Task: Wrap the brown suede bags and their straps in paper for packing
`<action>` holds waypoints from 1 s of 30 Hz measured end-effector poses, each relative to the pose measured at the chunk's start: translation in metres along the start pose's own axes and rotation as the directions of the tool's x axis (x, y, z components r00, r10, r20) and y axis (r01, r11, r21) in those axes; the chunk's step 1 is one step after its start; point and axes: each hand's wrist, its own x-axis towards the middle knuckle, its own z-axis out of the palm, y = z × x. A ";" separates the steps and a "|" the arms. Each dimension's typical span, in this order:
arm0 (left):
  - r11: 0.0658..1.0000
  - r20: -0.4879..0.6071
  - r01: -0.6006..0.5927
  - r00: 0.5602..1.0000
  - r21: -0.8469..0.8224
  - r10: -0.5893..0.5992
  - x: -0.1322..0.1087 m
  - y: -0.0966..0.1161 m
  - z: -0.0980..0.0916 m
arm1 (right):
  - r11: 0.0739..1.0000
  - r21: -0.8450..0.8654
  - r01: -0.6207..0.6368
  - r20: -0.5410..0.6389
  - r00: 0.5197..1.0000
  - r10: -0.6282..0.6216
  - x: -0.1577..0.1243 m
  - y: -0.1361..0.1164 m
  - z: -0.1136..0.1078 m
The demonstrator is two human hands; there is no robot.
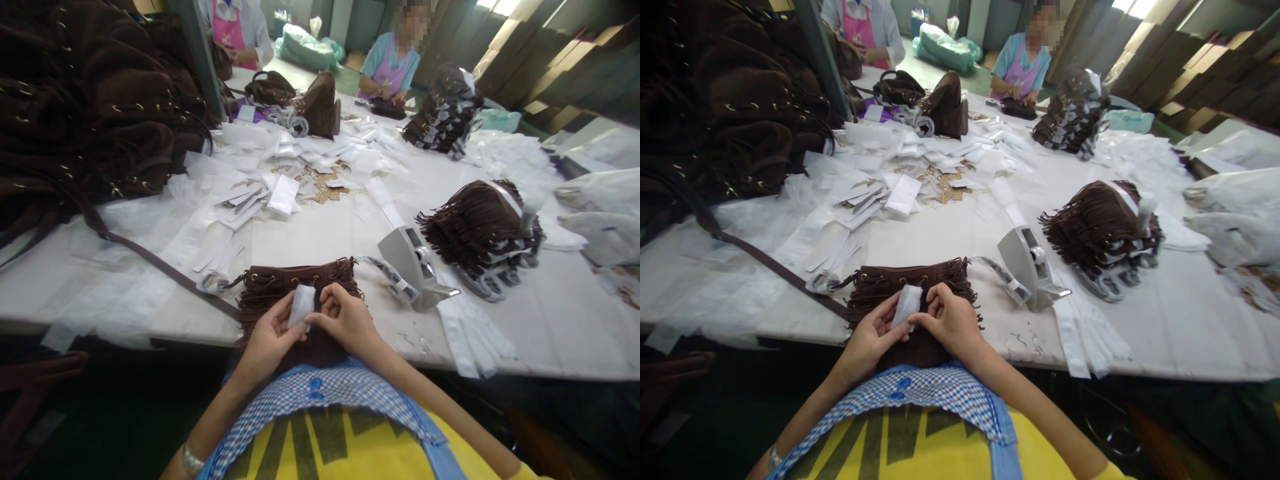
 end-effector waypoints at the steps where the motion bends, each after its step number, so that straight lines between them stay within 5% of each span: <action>1: 1.000 0.001 -0.002 1.000 0.005 0.002 0.000 0.000 0.000 | 0.995 0.098 -0.019 0.041 0.999 0.015 -0.001 -0.002 0.001; 5: 1.000 -0.016 -0.017 1.000 0.015 0.017 0.001 0.000 -0.001 | 0.898 0.412 -0.154 0.183 0.979 0.084 -0.001 -0.004 0.010; 11: 0.998 -0.020 0.009 1.000 0.055 -0.008 0.003 -0.002 0.004 | 0.873 0.456 -0.173 0.314 0.949 0.024 0.000 0.000 0.007; 14: 0.989 -0.059 0.023 0.998 0.145 -0.015 -0.002 0.005 -0.001 | 0.986 0.164 0.009 -0.004 1.000 -0.009 -0.004 0.007 -0.025; 16: 0.943 -0.146 -0.035 0.985 0.331 0.087 -0.005 0.017 -0.008 | 0.984 -0.179 0.011 -0.314 0.947 -0.068 -0.010 0.020 -0.056; 19: 0.702 -0.222 -0.145 0.888 0.697 0.403 -0.003 0.045 -0.016 | 0.833 -0.480 -0.274 -0.517 0.856 -0.016 -0.019 0.050 -0.097; 22: 0.484 -0.098 -0.257 0.799 0.836 0.593 0.017 0.072 -0.015 | 0.711 -0.541 -0.449 -0.504 0.850 0.153 -0.023 0.078 -0.118; 24: 0.395 0.051 -0.324 0.824 0.860 0.564 0.039 0.084 -0.010 | 0.754 -0.492 -0.434 -0.417 0.878 0.234 -0.022 0.089 -0.122; 26: 0.332 0.185 -0.337 0.891 0.881 0.413 0.064 0.089 -0.006 | 0.818 -0.416 -0.396 -0.354 0.900 0.255 -0.021 0.092 -0.122; 30: 0.278 0.297 -0.322 0.946 0.905 0.129 0.097 0.088 -0.003 | 0.861 -0.404 -0.308 -0.460 0.882 0.100 -0.013 0.081 -0.123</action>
